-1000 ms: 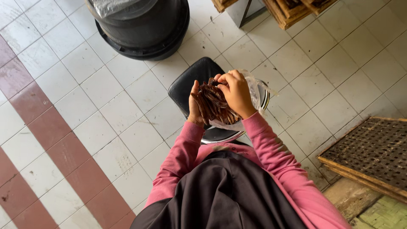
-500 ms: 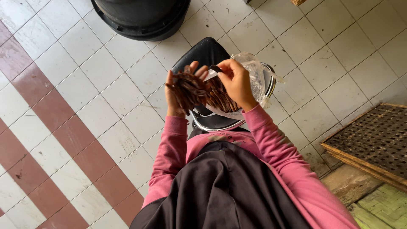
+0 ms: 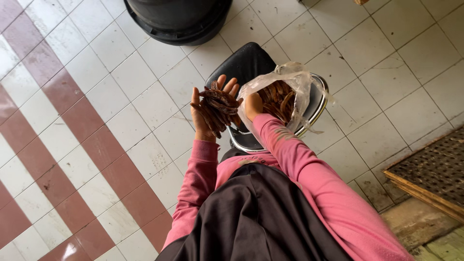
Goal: The person picks up dried banana slices from a drying rack and places them into a clear plastic bag.
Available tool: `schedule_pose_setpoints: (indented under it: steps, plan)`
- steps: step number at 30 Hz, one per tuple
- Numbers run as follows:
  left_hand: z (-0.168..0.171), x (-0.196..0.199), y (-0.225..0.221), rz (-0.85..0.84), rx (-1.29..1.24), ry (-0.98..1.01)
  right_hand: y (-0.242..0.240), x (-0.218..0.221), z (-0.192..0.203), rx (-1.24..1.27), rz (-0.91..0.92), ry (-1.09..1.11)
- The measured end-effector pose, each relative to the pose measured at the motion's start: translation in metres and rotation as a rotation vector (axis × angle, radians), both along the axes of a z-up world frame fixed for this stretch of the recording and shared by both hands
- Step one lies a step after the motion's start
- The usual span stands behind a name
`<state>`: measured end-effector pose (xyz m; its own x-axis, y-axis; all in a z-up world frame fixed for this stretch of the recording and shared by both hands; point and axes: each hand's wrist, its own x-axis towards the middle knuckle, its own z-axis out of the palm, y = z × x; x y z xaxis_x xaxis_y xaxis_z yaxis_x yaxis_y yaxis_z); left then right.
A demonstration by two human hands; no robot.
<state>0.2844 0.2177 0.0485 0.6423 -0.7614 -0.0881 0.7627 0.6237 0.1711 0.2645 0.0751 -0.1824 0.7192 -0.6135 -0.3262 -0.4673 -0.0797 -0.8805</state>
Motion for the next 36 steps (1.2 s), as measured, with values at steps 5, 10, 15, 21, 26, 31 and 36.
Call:
schedule_pose_setpoints:
  steps: [5, 10, 15, 21, 26, 31, 36]
  plan:
    - [0.001, -0.006, -0.001, -0.001, -0.022, 0.034, 0.008, -0.007, 0.009, 0.967, -0.473, -0.350]
    - [0.002, -0.013, -0.014, -0.030, 0.007, 0.025, -0.021, -0.014, 0.028, -0.469, 0.456, 0.200]
    - [0.003, -0.018, -0.037, -0.112, -0.023, 0.036, -0.079, -0.049, 0.121, -0.086, 0.228, -0.242]
    - [-0.006, -0.024, -0.075, -0.166, -0.022, 0.057, -0.081, -0.106, 0.254, -0.402, 0.196, -0.572]
    - [-0.022, -0.029, -0.093, -0.170, -0.003, 0.002, -0.053, -0.108, 0.297, -0.734, 0.334, -0.453]
    - [-0.042, -0.022, -0.091, -0.154, -0.008, 0.082, -0.042, -0.104, 0.299, -0.947, 0.401, -0.410]
    - [-0.048, -0.016, -0.076, -0.123, 0.040, 0.086, -0.054, -0.100, 0.298, -0.569, 0.447, -0.515]
